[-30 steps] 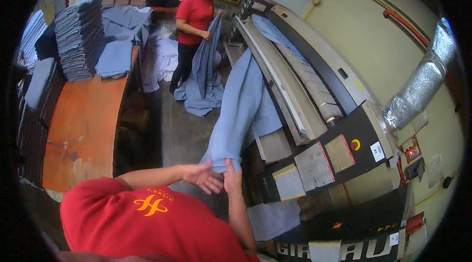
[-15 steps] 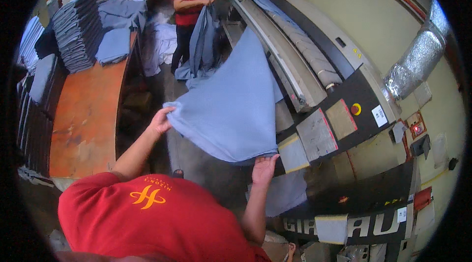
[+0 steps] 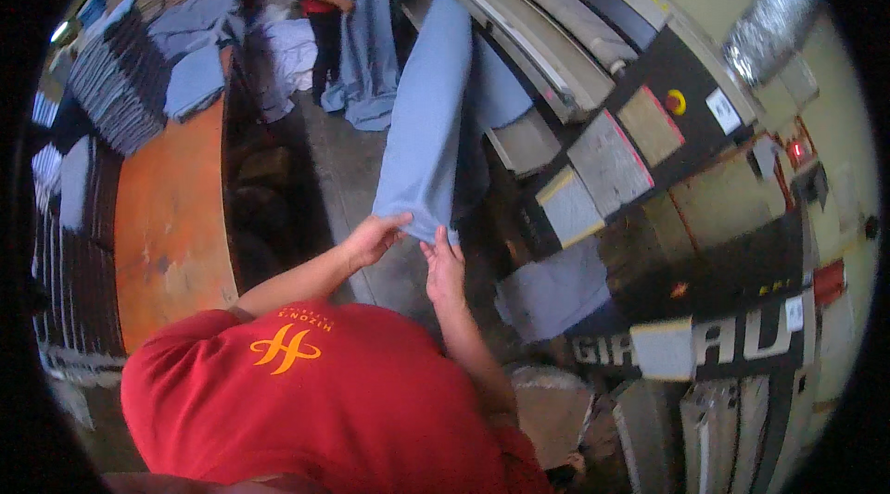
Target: The person repeatedly picks up light blue garments, folds them by hand on a wooden table, and stacks them in a growing pile. Other workers in red shirts are visible nearby handling similar items and operating machinery.
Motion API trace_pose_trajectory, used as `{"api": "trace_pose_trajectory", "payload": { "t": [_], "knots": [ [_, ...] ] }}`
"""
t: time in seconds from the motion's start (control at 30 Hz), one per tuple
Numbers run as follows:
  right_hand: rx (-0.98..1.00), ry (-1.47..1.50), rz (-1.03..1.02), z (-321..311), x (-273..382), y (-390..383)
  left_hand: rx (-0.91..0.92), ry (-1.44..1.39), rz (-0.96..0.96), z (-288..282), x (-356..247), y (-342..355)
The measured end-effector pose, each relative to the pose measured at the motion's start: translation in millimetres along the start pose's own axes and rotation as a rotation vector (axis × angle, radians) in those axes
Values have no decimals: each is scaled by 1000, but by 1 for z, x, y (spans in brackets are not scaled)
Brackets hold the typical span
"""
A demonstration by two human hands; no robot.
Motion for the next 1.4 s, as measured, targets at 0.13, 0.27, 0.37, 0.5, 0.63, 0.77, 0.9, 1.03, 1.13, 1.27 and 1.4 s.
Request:
{"api": "trace_pose_trajectory", "payload": {
  "t": [0.13, 0.27, 0.37, 0.5, 0.63, 0.77, 0.9, 1.03, 1.13, 1.27, 1.4],
  "knots": [
    [36, -117, -41, 23, 8, -24, 108, -594, -225, -36, -2, 45],
    [45, -77, 10, 35, -7, -42, -329, -700, -153, -106, -25, 82],
    [-1, 3, 18, 29, -23, -45, -401, -580, 69, -150, -65, 70],
    [-108, 23, 160, 22, -43, -45, -185, -446, 342, -151, -117, 26],
    [-87, -91, 230, 35, -49, -48, -300, 222, 452, -118, -119, -9],
    [65, -68, 177, 58, -40, -48, 23, 890, 412, -91, -78, -24],
    [60, -95, 220, 73, -36, -50, 331, 1094, 816, -79, -56, -41],
    [26, -127, 296, 78, -45, -56, 413, 1306, 659, -87, -68, -57],
    [-49, -181, 251, 78, -59, -57, 470, 1399, 646, -94, -74, -66],
    [-145, -385, 102, 75, -84, -54, 500, 1391, 624, -109, -67, -75],
    [-131, -841, -162, 75, -100, -61, 557, 1237, 360, -124, -58, -83]
  ]
}}
Point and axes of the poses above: each hand's wrist, its own y-axis towards the middle knuckle, its own z-axis out of the palm, x = y × z, the point moved 1 cm from there along y, towards the middle knuckle, and after that the axes turned 4 degrees about y, right-handed, at the moved point
